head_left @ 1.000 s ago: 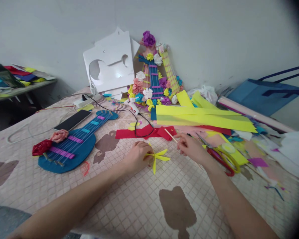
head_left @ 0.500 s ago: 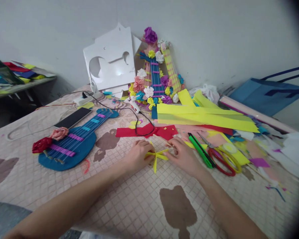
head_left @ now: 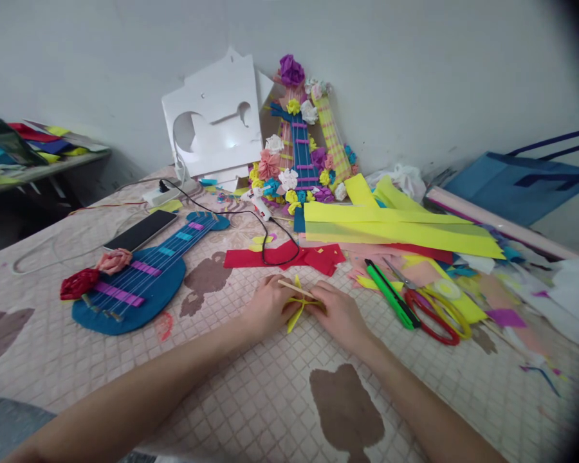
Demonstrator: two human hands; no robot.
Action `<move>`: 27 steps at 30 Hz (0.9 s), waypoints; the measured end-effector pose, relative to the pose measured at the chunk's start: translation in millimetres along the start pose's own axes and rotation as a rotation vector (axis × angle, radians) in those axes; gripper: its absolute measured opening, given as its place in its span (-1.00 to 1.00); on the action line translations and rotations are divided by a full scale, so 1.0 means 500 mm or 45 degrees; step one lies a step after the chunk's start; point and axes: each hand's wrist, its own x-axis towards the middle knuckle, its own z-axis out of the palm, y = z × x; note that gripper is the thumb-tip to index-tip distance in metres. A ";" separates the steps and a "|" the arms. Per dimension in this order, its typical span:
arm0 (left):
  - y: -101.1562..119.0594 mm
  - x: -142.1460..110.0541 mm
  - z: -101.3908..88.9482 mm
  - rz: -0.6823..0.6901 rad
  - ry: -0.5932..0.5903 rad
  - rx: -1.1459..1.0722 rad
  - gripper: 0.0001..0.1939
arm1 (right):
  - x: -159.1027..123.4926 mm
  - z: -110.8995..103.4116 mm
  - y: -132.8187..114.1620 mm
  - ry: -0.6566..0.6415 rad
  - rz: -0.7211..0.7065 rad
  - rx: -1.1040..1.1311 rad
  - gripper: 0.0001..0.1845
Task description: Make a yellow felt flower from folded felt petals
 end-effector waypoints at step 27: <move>-0.008 0.001 0.002 -0.019 0.073 -0.032 -0.95 | 0.043 -0.051 0.143 0.356 0.418 0.234 -0.84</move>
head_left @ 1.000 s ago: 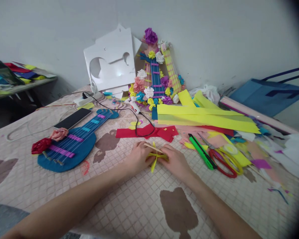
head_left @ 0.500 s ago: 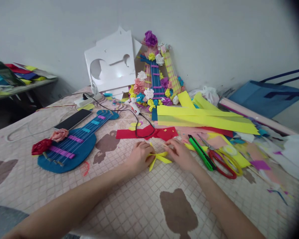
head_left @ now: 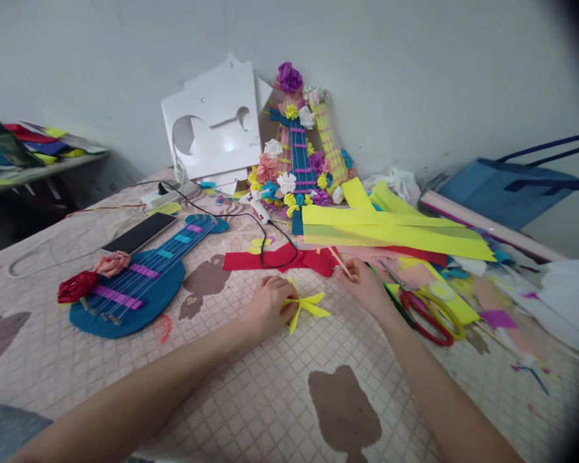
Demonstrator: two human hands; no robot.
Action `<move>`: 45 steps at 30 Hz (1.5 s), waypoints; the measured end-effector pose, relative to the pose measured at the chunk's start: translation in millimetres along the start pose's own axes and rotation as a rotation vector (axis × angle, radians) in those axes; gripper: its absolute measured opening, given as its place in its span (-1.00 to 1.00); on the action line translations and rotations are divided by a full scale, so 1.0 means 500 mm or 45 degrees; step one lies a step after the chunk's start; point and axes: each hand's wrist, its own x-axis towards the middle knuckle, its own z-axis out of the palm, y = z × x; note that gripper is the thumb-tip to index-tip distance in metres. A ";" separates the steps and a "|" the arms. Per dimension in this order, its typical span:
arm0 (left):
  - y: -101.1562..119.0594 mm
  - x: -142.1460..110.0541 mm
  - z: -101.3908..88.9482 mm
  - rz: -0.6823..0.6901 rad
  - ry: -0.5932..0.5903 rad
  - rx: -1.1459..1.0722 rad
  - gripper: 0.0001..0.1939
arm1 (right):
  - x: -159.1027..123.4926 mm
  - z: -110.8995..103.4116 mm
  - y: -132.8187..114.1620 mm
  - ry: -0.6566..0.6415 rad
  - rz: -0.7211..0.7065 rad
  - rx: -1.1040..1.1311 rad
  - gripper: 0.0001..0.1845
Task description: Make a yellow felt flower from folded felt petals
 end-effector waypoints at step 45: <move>-0.002 -0.003 0.008 0.039 0.031 0.030 -0.96 | -0.088 0.050 -0.094 -0.319 -0.494 -0.265 -0.92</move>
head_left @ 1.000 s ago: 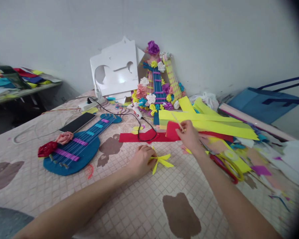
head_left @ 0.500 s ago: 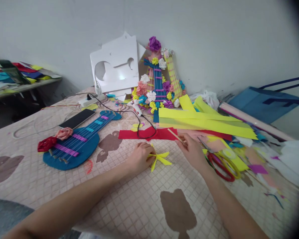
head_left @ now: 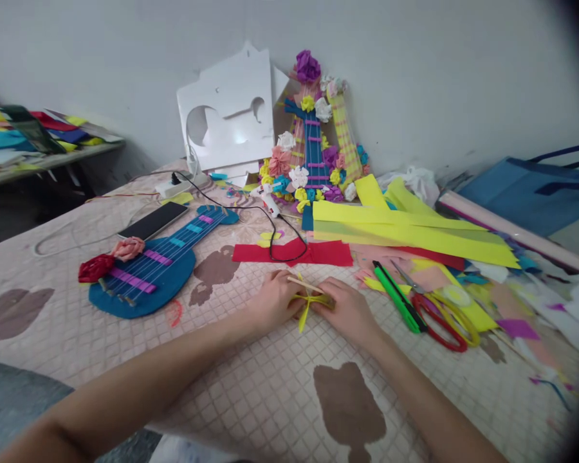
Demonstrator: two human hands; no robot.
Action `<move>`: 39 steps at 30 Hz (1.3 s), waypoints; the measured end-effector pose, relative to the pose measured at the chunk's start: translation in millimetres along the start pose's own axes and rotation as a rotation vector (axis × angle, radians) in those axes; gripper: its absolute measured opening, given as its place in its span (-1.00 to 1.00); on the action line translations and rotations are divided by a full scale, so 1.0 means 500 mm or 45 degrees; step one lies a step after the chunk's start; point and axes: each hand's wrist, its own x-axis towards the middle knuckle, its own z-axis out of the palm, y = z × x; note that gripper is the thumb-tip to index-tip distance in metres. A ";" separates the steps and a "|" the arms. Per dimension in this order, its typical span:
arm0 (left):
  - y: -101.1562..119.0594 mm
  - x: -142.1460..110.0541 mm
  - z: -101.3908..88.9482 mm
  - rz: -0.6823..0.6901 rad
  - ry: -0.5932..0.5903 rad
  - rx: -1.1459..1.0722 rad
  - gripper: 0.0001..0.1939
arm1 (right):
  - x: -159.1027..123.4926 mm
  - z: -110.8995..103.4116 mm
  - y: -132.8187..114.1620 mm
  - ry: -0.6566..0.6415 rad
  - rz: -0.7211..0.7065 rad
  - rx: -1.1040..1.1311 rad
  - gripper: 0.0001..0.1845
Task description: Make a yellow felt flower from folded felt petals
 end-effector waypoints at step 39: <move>-0.007 0.004 -0.021 -0.019 -0.042 -0.029 -0.87 | -0.030 -0.029 0.014 0.176 0.035 -0.092 -0.73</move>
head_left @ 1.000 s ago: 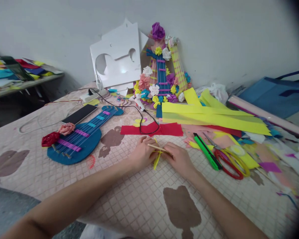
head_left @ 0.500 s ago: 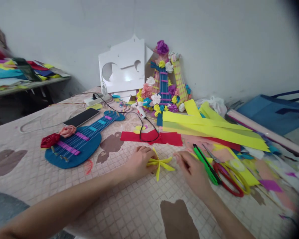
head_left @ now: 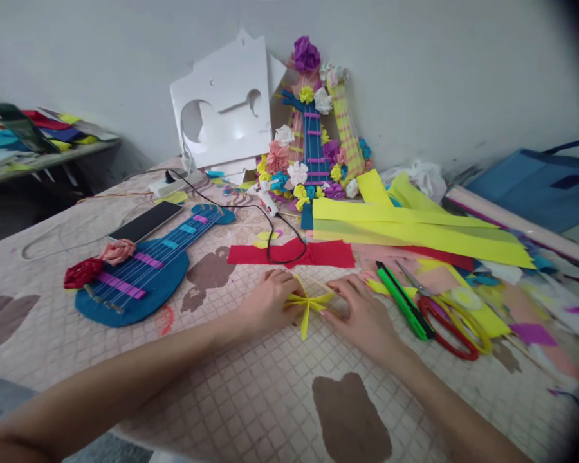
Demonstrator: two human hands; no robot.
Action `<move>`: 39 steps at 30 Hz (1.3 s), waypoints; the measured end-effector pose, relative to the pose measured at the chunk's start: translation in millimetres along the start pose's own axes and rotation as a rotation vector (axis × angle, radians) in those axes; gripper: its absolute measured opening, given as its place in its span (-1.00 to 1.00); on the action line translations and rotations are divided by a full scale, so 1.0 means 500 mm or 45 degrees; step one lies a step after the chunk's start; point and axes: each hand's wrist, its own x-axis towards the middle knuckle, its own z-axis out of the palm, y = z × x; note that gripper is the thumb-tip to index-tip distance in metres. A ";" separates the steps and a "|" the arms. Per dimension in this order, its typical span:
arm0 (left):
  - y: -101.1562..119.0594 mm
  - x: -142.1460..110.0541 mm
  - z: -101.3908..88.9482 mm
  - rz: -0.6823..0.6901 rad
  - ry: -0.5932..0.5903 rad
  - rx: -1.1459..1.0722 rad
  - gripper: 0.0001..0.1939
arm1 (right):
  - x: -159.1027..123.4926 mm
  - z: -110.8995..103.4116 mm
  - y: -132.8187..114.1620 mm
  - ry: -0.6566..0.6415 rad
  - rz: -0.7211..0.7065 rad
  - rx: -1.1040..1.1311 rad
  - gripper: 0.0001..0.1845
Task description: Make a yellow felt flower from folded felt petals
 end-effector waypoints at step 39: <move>0.017 -0.065 -0.045 0.319 -0.006 0.130 -0.65 | -0.046 -0.010 -0.042 -0.201 -0.276 -0.045 -0.76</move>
